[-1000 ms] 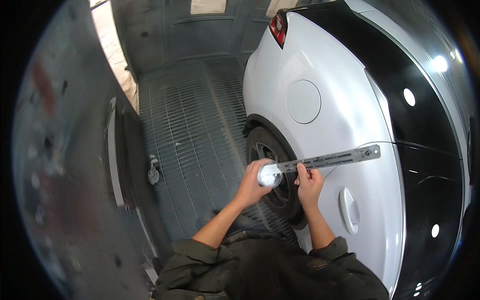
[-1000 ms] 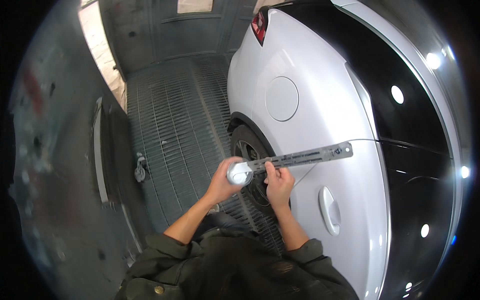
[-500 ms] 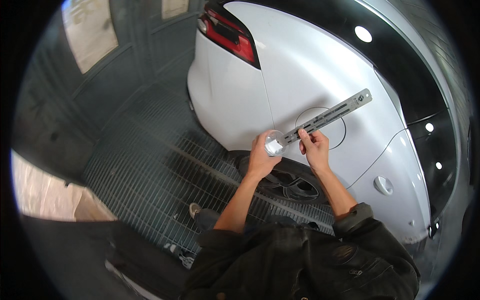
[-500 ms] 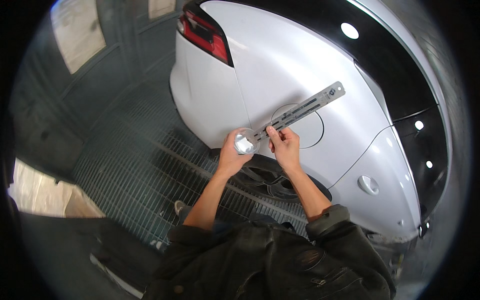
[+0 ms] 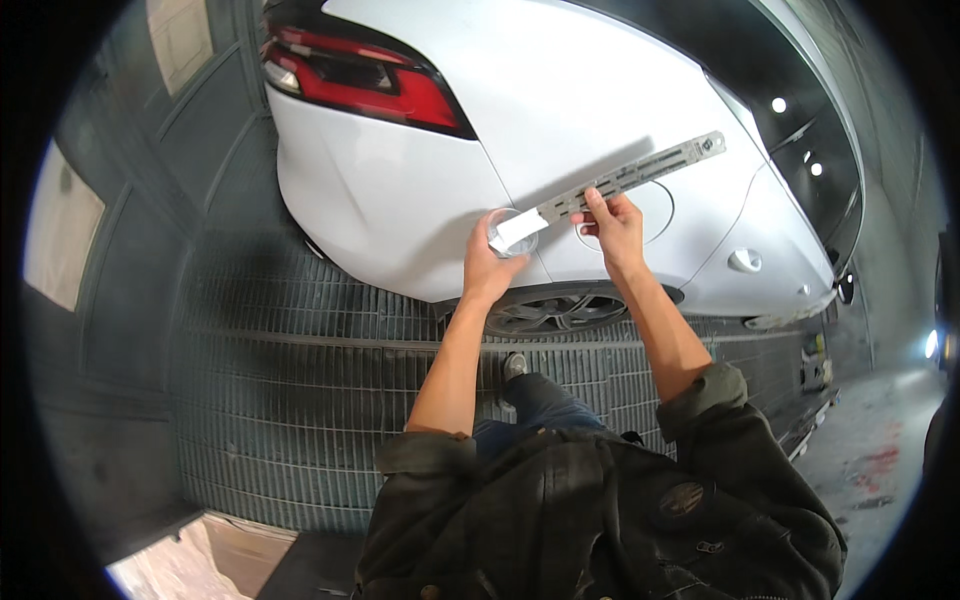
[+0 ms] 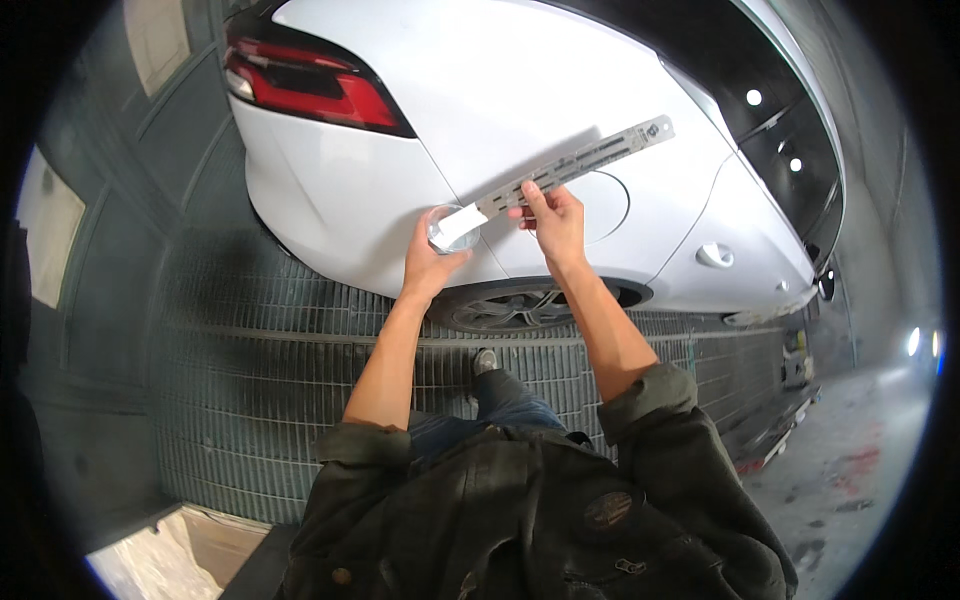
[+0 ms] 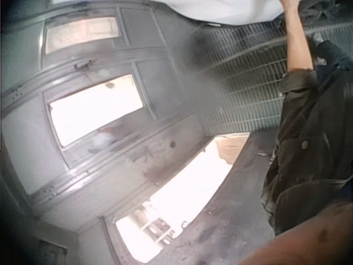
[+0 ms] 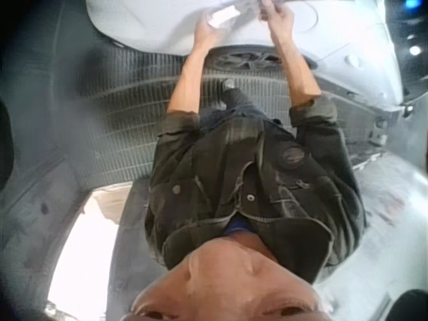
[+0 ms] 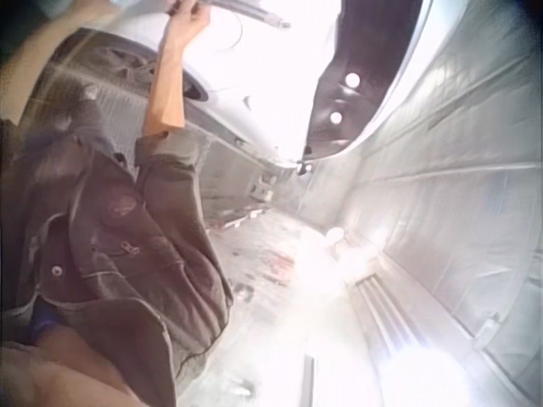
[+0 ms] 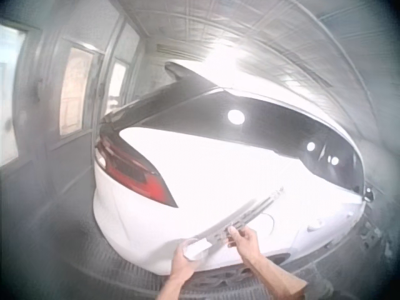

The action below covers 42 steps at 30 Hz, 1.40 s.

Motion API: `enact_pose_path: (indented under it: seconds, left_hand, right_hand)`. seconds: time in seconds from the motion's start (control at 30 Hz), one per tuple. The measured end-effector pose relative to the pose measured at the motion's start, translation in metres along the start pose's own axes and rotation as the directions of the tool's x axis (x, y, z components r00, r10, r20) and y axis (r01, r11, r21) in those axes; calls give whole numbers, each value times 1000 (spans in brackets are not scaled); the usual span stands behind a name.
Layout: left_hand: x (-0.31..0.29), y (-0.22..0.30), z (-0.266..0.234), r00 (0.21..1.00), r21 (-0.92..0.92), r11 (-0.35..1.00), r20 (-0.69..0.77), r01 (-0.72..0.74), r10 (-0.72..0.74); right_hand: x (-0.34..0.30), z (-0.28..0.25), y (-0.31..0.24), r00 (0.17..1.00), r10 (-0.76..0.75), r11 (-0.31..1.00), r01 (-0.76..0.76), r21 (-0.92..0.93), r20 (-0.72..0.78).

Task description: The person wipes the rear bumper of a white car with a cloth, then retrieves a paint can from a shelf, opens it, and uses a ruler to apply paint to the car's rear bumper.

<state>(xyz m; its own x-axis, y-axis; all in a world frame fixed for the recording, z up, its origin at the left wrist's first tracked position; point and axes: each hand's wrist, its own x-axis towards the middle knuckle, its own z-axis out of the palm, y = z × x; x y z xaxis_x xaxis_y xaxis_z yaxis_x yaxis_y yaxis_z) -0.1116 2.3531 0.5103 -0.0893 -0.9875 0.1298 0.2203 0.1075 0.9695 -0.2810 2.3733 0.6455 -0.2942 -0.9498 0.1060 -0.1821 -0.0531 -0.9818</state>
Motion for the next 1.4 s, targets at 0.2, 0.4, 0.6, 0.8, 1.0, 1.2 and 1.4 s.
enact_pose_path:
  seconds: [0.2, 0.4, 0.6, 0.8, 1.0, 1.2, 1.4]
  left_hand:
    - [21, 18, -18, 991, 16, 993, 59, 118, -118]
    - [35, 11, -27, 991, 119, 988, 89, 93, -104]
    - [38, 26, -27, 984, 164, 978, 107, 128, -146]
    - [43, 25, -31, 986, 191, 978, 119, 88, -112]
    - [41, 41, -34, 976, 262, 961, 173, 83, -132]
    - [36, 43, -35, 960, 283, 959, 269, -6, -73]
    - [10, 28, -34, 974, 193, 979, 227, -59, 14]
  right_hand:
    - [24, -8, 9, 998, 44, 991, -38, 132, -37]
    - [34, -8, 25, 996, 63, 979, -51, 199, -57]
    - [37, -8, 34, 995, 90, 957, -73, 280, -49]
    - [34, -3, 32, 994, 94, 956, -73, 283, -60]
    - [22, -4, 21, 996, 72, 960, -56, 276, -48]
    - [13, -4, -7, 995, -47, 990, 35, 139, 88]
    - [2, 17, 1, 972, -66, 987, 96, -126, 224]
